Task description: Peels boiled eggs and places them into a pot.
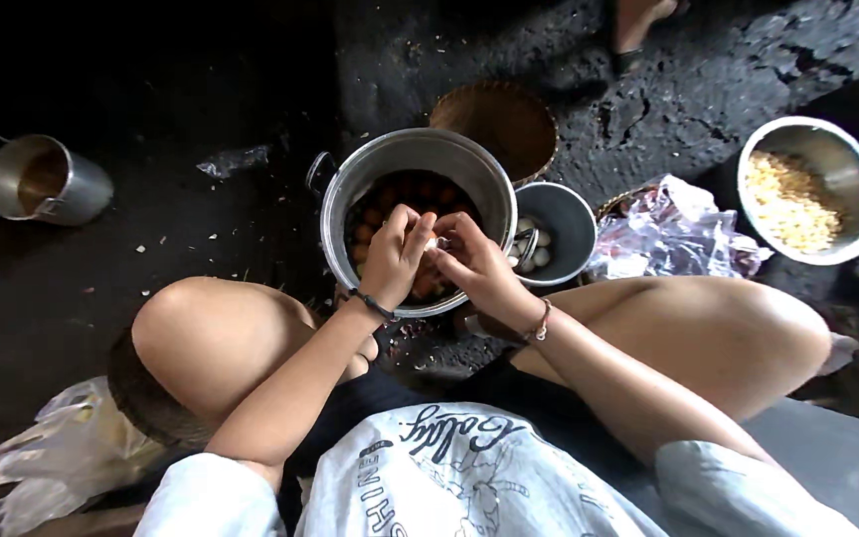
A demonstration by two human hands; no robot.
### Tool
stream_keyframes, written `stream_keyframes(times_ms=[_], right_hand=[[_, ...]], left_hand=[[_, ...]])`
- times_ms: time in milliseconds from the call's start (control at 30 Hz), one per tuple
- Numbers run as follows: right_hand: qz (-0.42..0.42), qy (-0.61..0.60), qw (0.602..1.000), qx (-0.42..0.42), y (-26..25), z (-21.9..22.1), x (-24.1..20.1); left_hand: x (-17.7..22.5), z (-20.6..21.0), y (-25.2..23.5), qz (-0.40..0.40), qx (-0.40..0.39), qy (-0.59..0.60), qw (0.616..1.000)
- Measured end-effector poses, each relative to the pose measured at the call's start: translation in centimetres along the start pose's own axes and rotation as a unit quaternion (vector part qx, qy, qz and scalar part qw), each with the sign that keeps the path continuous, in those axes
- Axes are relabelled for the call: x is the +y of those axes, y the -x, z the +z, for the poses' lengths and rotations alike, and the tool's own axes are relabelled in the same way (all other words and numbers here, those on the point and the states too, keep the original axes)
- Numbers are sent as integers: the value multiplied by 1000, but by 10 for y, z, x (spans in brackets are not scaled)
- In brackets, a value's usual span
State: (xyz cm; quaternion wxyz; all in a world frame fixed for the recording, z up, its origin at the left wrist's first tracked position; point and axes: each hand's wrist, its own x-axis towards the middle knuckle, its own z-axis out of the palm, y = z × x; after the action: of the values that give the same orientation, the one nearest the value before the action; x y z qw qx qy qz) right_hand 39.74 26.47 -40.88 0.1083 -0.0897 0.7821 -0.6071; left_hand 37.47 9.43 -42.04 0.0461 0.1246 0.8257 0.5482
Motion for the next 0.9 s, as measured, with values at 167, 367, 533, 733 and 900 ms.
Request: stream_keyframes(times_ms=[167,367,533,733,900], right_hand=[[6,10,1000,13,1,6,2],[6,55,998,37,1,5,3],[-5,21,999,30,-3,0,3],[-61,127,990,13,-3,0,3],[-71,202,977,-17,-2,-2,-1]], left_hand=[[-1,1,4,5,5,9,1000],[1,6,2,-14,2,56,998],[4,1,-2,-92,-8,115,989],[2,1,-4,-107,-8,105,989],[2,1,-1,-127,-13,83,988]])
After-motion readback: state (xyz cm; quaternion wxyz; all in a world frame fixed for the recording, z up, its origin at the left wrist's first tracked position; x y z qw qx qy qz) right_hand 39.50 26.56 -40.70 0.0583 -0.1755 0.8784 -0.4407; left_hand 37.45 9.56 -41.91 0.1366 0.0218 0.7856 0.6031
